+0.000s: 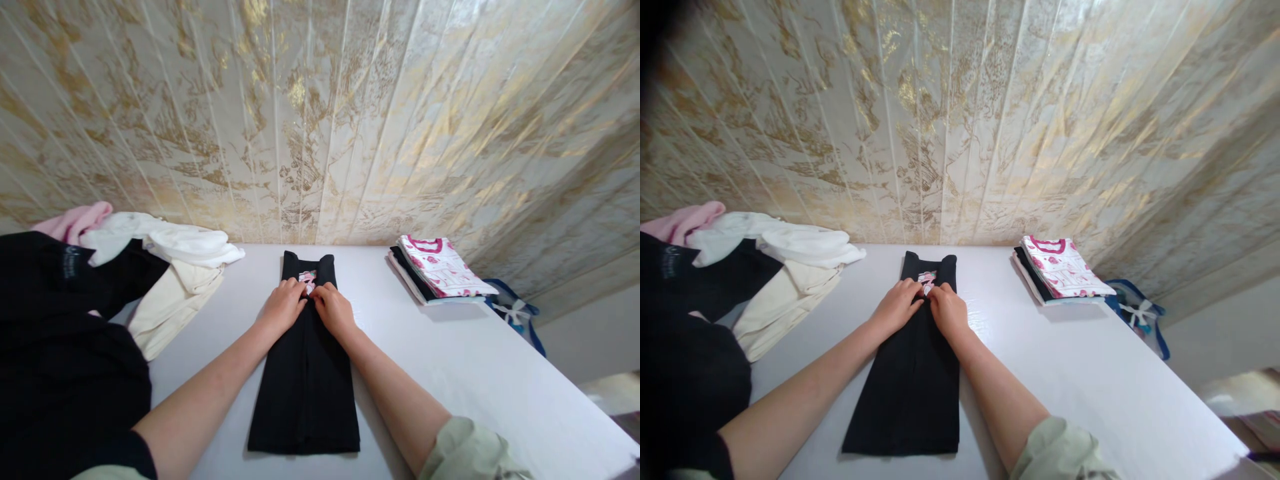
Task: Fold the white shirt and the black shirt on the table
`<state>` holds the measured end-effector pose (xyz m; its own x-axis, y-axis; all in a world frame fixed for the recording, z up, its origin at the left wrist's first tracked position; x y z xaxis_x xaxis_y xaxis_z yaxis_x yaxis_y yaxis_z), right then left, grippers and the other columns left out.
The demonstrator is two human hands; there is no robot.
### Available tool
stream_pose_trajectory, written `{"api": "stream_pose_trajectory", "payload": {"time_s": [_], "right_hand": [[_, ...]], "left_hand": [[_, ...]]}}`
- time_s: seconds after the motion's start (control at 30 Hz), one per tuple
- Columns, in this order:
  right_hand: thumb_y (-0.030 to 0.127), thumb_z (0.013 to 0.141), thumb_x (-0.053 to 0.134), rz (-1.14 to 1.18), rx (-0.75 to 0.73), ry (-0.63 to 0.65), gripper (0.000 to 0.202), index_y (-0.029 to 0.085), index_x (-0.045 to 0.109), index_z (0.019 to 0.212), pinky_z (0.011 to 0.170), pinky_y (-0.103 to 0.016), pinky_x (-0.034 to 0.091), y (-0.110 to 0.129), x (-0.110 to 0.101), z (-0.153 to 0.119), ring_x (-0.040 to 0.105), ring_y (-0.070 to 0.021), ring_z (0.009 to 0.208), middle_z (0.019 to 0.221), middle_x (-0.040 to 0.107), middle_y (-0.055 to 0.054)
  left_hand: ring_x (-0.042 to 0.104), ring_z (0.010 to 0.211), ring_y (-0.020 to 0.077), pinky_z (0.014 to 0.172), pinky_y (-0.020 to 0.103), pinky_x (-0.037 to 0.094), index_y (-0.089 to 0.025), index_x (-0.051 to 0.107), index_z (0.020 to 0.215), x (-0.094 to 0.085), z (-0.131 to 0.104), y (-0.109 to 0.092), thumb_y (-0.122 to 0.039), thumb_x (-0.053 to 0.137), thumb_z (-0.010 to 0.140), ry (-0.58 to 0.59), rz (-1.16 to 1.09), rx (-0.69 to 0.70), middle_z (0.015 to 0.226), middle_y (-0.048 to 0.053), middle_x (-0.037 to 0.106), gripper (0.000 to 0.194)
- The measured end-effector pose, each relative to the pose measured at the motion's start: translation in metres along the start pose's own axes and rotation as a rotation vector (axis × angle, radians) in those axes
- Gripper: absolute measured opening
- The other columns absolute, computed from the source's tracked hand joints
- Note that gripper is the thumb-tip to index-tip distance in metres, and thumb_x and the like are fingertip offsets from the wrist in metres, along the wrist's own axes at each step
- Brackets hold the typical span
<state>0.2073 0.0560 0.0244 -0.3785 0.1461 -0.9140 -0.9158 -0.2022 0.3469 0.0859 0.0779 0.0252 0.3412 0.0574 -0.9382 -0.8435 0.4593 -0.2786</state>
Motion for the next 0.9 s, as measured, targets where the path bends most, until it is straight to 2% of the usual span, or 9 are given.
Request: {"api": "stream_pose_trajectory", "payload": {"time_s": [0.13,0.33,0.53,0.63,0.7,0.8,0.9], "right_hand": [[0.021,0.092,0.047,-0.06,-0.002,-0.026,0.017,0.026,0.057,0.103,0.063,-0.023,0.037,0.0,0.003,-0.001,0.058,-0.0141,0.082,0.1,0.057,0.0],[0.023,0.092,0.047,-0.133,-0.018,-0.041,0.017,0.023,0.053,0.108,0.067,-0.025,0.04,0.004,0.007,-0.002,0.059,-0.0161,0.086,0.104,0.057,-0.004],[0.019,0.092,0.045,-0.188,-0.041,-0.05,0.024,0.021,0.053,0.115,0.077,-0.028,0.044,0.012,0.0,-0.008,0.057,-0.0189,0.095,0.111,0.056,-0.007],[0.017,0.091,0.047,-0.205,-0.06,-0.043,0.03,0.019,0.053,0.12,0.088,-0.034,0.043,0.013,-0.003,-0.02,0.053,-0.0223,0.108,0.12,0.056,-0.012],[0.022,0.091,0.048,-0.204,-0.047,-0.033,0.038,0.016,0.05,0.129,0.097,-0.037,0.04,0.012,-0.001,-0.03,0.048,-0.0249,0.119,0.132,0.052,-0.014],[0.033,0.094,0.046,-0.185,-0.017,0.008,0.051,0.014,0.042,0.141,0.108,-0.042,0.031,0.007,0.007,-0.044,0.036,-0.0269,0.135,0.148,0.04,-0.015],[0.04,0.096,0.042,-0.181,-0.018,0.037,0.055,0.017,0.037,0.146,0.112,-0.045,0.024,0.006,0.014,-0.052,0.028,-0.0262,0.141,0.154,0.032,-0.012]], "left_hand": [[0.053,0.1,0.0232,0.087,0.036,0.044,-0.02,0.058,0.103,0.0,-0.002,-0.003,-0.023,0.055,0.088,0.006,0.053,-0.037,0.105,0.008,0.055,0.015],[0.052,0.103,0.0244,0.086,0.037,0.045,-0.019,0.056,0.106,0.001,-0.006,-0.008,-0.025,0.05,0.092,-0.059,0.11,-0.092,0.108,0.01,0.055,0.017],[0.056,0.107,0.023,0.092,0.037,0.045,-0.018,0.058,0.111,-0.005,-0.011,-0.006,-0.021,0.052,0.089,-0.002,0.074,0.008,0.113,0.01,0.059,0.023],[0.057,0.113,0.0218,0.1,0.036,0.042,-0.021,0.06,0.115,-0.009,-0.028,-0.006,-0.017,0.051,0.088,0.029,0.057,0.079,0.12,0.009,0.061,0.029],[0.053,0.122,0.0232,0.107,0.04,0.036,-0.021,0.061,0.119,-0.009,-0.045,-0.009,-0.018,0.048,0.09,0.018,0.056,0.12,0.129,0.01,0.06,0.032],[0.043,0.134,0.026,0.112,0.044,0.03,-0.016,0.054,0.131,0.0,-0.068,-0.014,-0.025,0.043,0.093,0.021,0.073,0.133,0.143,0.013,0.05,0.04],[0.035,0.139,0.0267,0.114,0.046,0.027,-0.012,0.043,0.142,0.012,-0.083,-0.017,-0.032,0.042,0.094,0.061,0.102,0.094,0.151,0.014,0.039,0.052]]}}
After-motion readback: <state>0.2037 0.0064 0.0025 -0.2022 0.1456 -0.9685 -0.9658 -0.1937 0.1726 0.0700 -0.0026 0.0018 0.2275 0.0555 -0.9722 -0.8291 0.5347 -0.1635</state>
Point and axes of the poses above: each hand's wrist, its own z-axis towards the middle knuckle, its own x-axis out of the palm, y = z × x, the point moved 6 cm from there along z, towards the middle knuckle
